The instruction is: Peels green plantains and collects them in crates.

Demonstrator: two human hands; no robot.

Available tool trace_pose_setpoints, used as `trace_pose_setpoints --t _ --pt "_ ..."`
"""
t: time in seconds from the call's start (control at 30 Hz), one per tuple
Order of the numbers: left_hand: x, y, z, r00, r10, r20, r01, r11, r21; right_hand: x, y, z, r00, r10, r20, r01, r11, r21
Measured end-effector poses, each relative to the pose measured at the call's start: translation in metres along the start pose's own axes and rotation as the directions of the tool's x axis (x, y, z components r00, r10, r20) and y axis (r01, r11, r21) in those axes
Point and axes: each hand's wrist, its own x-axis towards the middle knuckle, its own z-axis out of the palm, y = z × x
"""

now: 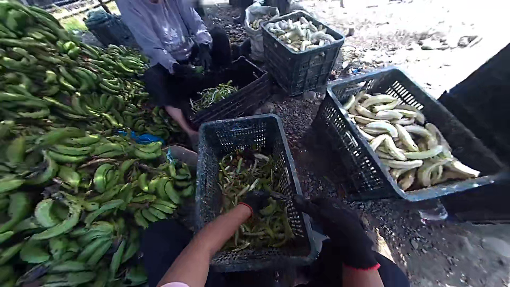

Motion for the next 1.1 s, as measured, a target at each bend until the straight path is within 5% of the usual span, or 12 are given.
trace_pose_setpoints --t 0.07,0.17,0.23,0.27,0.4,0.5,0.57,0.63,0.73,0.83,0.97,1.1 --pt "-0.012 -0.02 -0.021 0.986 -0.037 -0.162 -0.01 0.959 -0.282 0.005 -0.01 -0.004 0.998 -0.02 0.057 0.023 0.998 -0.055" --pt "-0.05 -0.038 -0.053 0.801 -0.288 -0.524 -0.317 0.539 -0.78 0.009 -0.029 -0.008 0.995 -0.093 0.034 0.095 0.992 -0.079" --pt "-0.092 -0.04 -0.067 0.686 -0.42 -0.594 -0.542 0.249 -0.802 0.014 -0.036 -0.006 0.991 -0.131 -0.012 0.13 0.99 -0.058" --pt "-0.111 -0.043 -0.069 0.649 -0.432 -0.627 -0.614 0.19 -0.766 0.017 -0.037 -0.004 0.986 -0.159 -0.049 0.157 0.987 -0.033" --pt "-0.154 -0.055 -0.067 0.649 -0.22 -0.728 -0.624 0.393 -0.675 0.039 -0.037 0.015 0.932 -0.299 -0.205 0.336 0.926 0.174" --pt "-0.152 -0.059 -0.073 0.79 -0.134 -0.598 -0.444 0.547 -0.71 0.047 -0.05 0.028 0.924 -0.336 -0.18 0.381 0.836 0.395" --pt "-0.147 -0.056 -0.071 0.868 -0.115 -0.484 -0.41 0.386 -0.826 0.055 -0.059 0.04 0.911 -0.361 -0.197 0.41 0.76 0.504" --pt "-0.135 -0.06 -0.057 0.902 -0.035 -0.429 -0.429 0.018 -0.903 0.061 -0.066 0.047 0.898 -0.398 -0.189 0.429 0.692 0.581" --pt "-0.126 -0.064 -0.046 0.873 0.155 -0.463 -0.414 -0.268 -0.87 0.067 -0.068 0.055 0.884 -0.434 -0.174 0.438 0.636 0.635" --pt "-0.124 -0.061 -0.049 0.84 0.162 -0.518 -0.46 -0.295 -0.838 0.067 -0.069 0.059 0.9 -0.404 -0.164 0.399 0.609 0.685" --pt "-0.115 -0.064 -0.055 0.846 -0.112 -0.522 -0.53 -0.286 -0.798 0.064 -0.071 0.069 0.897 -0.407 -0.171 0.423 0.682 0.597" --pt "-0.112 -0.064 -0.061 0.774 -0.308 -0.553 -0.615 -0.158 -0.773 0.061 -0.079 0.077 0.929 -0.369 -0.017 0.301 0.73 0.614"
